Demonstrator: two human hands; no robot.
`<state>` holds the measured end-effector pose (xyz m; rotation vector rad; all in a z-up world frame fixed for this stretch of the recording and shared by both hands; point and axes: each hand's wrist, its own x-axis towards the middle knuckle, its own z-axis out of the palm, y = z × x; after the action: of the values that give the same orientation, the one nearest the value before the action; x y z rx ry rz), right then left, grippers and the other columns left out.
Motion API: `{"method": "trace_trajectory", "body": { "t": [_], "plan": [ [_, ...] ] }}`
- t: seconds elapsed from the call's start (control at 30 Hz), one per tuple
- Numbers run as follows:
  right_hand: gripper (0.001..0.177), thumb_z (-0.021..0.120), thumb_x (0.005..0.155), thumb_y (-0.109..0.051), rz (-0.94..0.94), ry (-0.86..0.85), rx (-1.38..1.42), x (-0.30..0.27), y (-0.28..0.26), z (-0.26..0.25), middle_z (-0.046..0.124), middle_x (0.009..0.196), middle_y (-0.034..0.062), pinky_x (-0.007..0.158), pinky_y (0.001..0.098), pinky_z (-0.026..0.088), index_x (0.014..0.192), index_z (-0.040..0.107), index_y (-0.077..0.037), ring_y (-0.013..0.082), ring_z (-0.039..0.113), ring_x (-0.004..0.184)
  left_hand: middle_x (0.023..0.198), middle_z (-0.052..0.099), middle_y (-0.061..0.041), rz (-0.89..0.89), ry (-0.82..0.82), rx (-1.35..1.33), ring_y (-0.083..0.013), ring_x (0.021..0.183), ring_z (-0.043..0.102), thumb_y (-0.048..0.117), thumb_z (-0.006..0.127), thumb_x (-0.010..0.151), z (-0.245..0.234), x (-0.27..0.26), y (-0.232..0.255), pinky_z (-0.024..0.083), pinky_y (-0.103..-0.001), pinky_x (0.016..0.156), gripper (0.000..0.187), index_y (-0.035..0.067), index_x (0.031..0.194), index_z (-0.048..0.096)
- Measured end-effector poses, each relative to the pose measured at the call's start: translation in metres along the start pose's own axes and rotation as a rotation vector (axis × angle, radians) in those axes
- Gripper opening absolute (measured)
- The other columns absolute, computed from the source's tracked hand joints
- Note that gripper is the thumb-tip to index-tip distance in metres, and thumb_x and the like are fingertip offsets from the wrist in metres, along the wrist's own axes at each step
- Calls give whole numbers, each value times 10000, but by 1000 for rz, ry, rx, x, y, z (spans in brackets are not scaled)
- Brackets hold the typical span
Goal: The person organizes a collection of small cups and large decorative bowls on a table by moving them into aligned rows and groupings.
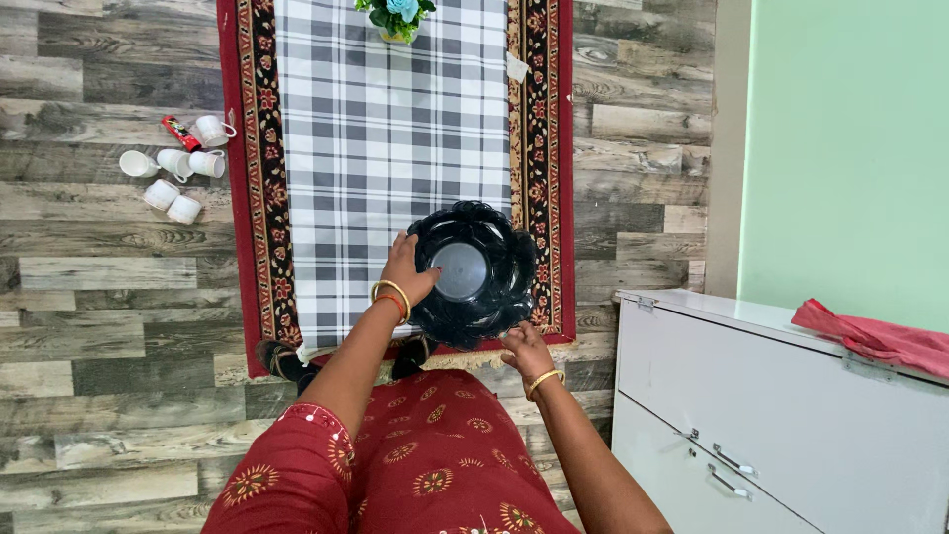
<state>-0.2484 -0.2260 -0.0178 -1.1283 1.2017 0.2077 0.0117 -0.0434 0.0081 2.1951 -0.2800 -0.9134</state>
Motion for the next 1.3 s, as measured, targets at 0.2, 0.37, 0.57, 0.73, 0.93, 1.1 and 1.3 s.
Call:
{"method": "trace_trajectory", "body": {
  "t": [0.2,0.37,0.57,0.73,0.93,1.1,1.3],
  "plan": [
    [793,693,879,-161,53,-3,-87,2,-7,-2,603,1178,-22,811,335,541,1563,291,-148,128,605,1041,1710,56,-72,-171,-140,266,-285,1542,215,421,742,828,-21,-29,35,344,-456,1180,992,138,1611,202],
    [917,699,892,-142,-20,-35,-321,26,11,-11,568,1151,61,758,348,549,1653,189,-100,171,602,940,1738,54,-24,-177,-218,327,-334,1502,293,408,722,818,-26,-26,13,367,-441,1189,995,166,1627,195],
    [991,709,857,-168,-255,28,-745,29,16,-8,735,1099,127,802,279,562,1592,85,58,189,713,881,1685,162,-143,-80,-250,259,-385,1468,350,375,698,873,-4,-15,-63,301,-410,1223,870,178,1614,288],
    [942,852,866,-221,-723,187,-946,32,21,-5,511,1422,362,1035,420,448,1514,262,123,420,551,1274,1618,362,-172,-51,-189,96,-372,1413,453,315,693,872,4,-44,-104,368,-395,1177,760,104,1544,406],
    [685,797,815,-269,-571,236,-1011,12,13,44,650,1358,221,1096,392,474,1396,565,12,358,628,1271,1393,633,-165,-124,-177,-106,-316,1268,622,280,683,867,-30,-102,-119,481,-372,1082,582,119,1418,594],
    [499,686,897,-162,-255,-183,-611,-37,-14,147,697,1216,119,899,343,529,1374,592,-52,207,657,1084,1269,681,-119,-49,-241,-221,-256,1020,715,263,665,905,-84,-148,-132,551,-367,905,573,107,1439,531],
    [388,606,942,-74,-340,-607,-547,-89,-17,300,712,1160,67,864,276,563,1328,596,-44,140,671,1010,1118,762,-156,38,-124,-338,-229,955,748,186,630,911,-178,-201,-158,577,-344,853,483,82,1381,582]
  ]
}}
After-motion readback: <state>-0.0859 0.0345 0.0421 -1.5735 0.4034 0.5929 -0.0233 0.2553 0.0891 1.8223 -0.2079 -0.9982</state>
